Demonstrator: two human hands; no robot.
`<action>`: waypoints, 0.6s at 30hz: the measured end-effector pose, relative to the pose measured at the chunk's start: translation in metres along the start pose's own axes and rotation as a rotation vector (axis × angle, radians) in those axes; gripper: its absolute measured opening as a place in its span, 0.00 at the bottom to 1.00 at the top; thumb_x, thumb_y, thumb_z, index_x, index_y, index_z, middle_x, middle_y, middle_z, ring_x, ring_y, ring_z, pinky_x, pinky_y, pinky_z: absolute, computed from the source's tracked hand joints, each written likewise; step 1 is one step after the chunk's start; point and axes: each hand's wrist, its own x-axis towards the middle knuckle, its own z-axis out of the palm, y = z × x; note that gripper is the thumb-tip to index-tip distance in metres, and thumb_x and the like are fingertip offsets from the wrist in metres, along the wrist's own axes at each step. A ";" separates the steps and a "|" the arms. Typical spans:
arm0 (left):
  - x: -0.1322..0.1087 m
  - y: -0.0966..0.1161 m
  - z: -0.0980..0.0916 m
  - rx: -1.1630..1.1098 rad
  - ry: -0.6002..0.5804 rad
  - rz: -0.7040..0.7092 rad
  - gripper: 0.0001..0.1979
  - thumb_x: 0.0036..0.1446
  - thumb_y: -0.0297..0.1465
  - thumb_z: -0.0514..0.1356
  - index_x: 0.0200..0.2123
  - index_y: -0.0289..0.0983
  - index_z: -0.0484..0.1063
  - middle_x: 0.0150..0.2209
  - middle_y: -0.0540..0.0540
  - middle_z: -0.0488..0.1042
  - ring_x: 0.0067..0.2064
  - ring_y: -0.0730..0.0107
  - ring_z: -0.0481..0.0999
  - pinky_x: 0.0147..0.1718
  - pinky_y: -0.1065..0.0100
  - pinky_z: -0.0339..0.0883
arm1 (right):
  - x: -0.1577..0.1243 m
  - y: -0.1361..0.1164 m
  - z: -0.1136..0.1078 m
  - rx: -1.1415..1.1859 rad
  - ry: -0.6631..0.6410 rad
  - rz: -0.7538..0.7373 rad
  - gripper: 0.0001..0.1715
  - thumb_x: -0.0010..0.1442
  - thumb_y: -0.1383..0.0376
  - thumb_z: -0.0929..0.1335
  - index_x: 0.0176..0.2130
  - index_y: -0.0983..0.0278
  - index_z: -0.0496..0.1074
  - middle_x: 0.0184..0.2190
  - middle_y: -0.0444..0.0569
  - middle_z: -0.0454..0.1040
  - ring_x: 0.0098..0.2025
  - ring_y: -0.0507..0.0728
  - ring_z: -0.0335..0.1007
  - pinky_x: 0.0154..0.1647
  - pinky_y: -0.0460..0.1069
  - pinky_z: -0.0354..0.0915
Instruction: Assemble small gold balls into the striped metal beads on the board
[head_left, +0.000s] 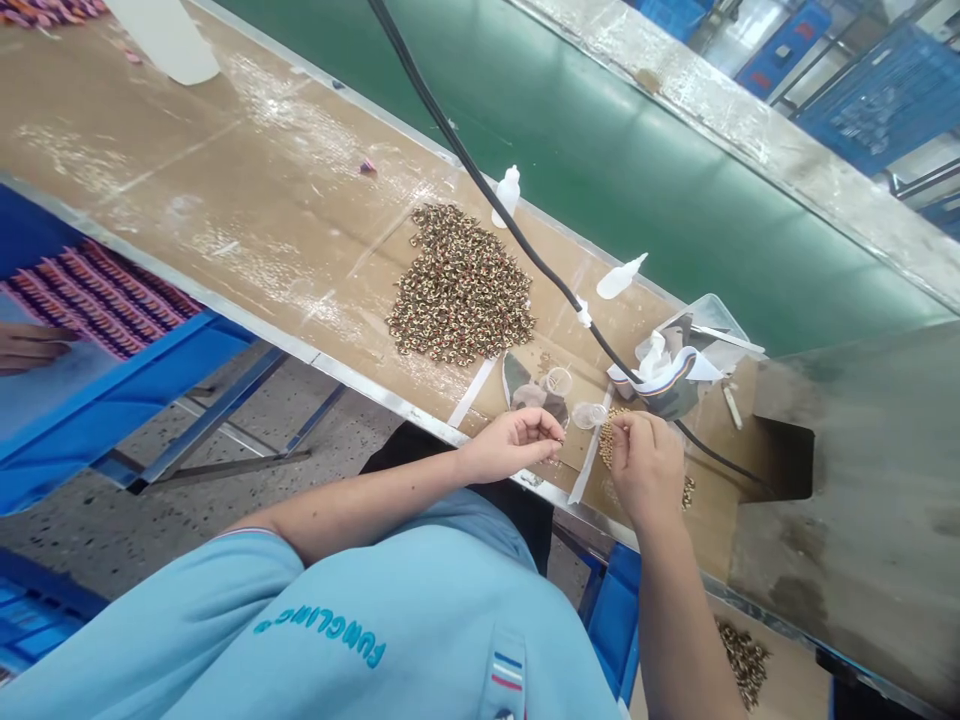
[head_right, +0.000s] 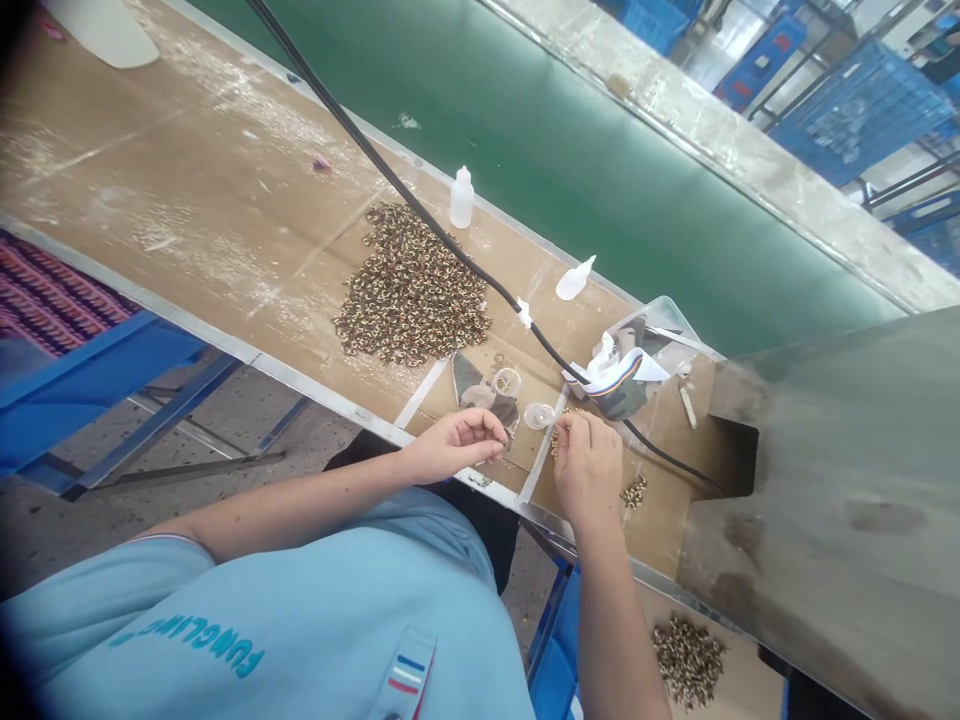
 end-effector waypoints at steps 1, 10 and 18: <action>0.000 0.000 0.000 0.002 -0.004 0.000 0.10 0.47 0.31 0.64 0.32 0.33 0.67 0.26 0.52 0.69 0.29 0.78 0.70 0.31 0.73 0.63 | 0.001 0.000 0.000 -0.018 0.001 -0.020 0.08 0.65 0.65 0.60 0.35 0.63 0.66 0.34 0.51 0.72 0.37 0.56 0.64 0.40 0.50 0.56; 0.001 -0.001 0.000 0.012 -0.014 -0.006 0.09 0.48 0.30 0.64 0.31 0.33 0.67 0.26 0.52 0.68 0.29 0.78 0.70 0.31 0.73 0.63 | 0.008 0.004 -0.003 -0.067 -0.025 -0.103 0.07 0.64 0.67 0.62 0.34 0.64 0.67 0.33 0.51 0.72 0.36 0.55 0.64 0.40 0.49 0.56; 0.001 -0.003 0.000 0.009 -0.014 -0.007 0.11 0.47 0.32 0.65 0.31 0.34 0.67 0.26 0.52 0.68 0.29 0.78 0.70 0.32 0.72 0.63 | 0.012 0.002 -0.006 -0.109 -0.015 -0.172 0.06 0.64 0.68 0.62 0.33 0.64 0.66 0.32 0.50 0.72 0.35 0.54 0.64 0.40 0.49 0.56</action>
